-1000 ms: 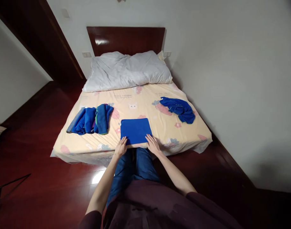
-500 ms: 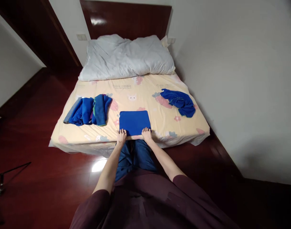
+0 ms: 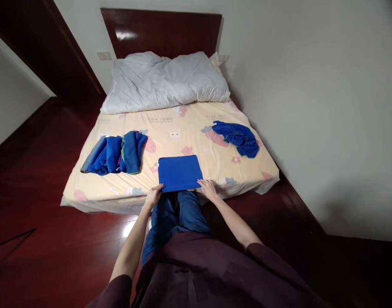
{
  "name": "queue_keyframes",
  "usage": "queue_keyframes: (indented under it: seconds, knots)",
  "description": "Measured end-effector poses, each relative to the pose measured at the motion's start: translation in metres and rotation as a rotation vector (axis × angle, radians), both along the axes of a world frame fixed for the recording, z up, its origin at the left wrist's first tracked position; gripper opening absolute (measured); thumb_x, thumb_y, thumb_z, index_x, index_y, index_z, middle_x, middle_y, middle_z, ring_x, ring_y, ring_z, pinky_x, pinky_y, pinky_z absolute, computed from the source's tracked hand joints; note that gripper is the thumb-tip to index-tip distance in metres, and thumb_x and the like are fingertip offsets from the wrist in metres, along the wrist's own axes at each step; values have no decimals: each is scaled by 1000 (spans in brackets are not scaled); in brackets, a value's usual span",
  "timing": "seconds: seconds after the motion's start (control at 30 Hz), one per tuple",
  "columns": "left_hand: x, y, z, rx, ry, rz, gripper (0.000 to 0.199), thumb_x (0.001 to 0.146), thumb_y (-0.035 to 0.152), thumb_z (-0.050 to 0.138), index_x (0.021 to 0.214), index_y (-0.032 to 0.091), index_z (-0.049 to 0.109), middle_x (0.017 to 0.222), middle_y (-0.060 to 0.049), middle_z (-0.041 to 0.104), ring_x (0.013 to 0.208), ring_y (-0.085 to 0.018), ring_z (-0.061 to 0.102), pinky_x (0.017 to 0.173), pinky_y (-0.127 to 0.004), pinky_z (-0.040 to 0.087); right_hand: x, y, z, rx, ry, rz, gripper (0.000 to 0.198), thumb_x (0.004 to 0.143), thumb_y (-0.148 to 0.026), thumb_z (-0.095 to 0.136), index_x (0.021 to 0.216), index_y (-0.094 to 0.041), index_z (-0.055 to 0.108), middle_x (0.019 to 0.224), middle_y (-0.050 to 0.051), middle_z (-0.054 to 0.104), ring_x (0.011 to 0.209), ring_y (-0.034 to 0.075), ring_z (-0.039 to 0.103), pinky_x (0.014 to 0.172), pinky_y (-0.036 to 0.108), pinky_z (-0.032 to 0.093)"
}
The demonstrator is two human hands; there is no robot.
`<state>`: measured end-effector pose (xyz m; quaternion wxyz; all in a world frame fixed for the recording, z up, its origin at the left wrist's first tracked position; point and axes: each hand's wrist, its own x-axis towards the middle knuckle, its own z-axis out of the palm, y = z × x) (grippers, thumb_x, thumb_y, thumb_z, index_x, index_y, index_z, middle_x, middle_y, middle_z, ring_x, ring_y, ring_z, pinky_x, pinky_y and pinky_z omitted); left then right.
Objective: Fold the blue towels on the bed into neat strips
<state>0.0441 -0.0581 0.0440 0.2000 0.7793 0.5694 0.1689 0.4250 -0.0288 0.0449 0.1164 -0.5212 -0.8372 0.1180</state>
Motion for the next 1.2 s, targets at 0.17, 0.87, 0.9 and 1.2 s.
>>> queue_keyframes:
  seconds: [0.17,0.87,0.9,1.2]
  knots:
    - [-6,8,-6,-57,-318,151,48,77,8,48,118,19,71,125,-6,72,122,-22,63,111,-42,48,2,14,-6,-82,589,-285,48,66,-2,51,103,-20,75,110,8,74,108,22,68,104,38,51]
    - [-10,31,-11,-7,-348,416,23,83,39,57,78,19,66,86,-9,57,95,-26,58,90,-42,51,9,27,-17,-119,770,-414,26,77,-36,65,59,-22,53,79,4,53,72,19,54,75,34,51]
    - [-10,31,-11,-5,-348,431,25,84,41,56,78,19,64,85,-9,57,95,-26,57,90,-42,51,10,27,-16,-111,753,-407,34,80,-41,65,57,-23,48,76,3,51,70,18,52,73,33,50]
    - [-5,32,-10,-9,-320,493,30,88,44,49,76,20,63,81,-9,63,97,-25,57,90,-36,50,8,25,-10,-104,693,-399,52,87,-65,52,57,-25,41,67,2,47,70,19,48,72,31,47]
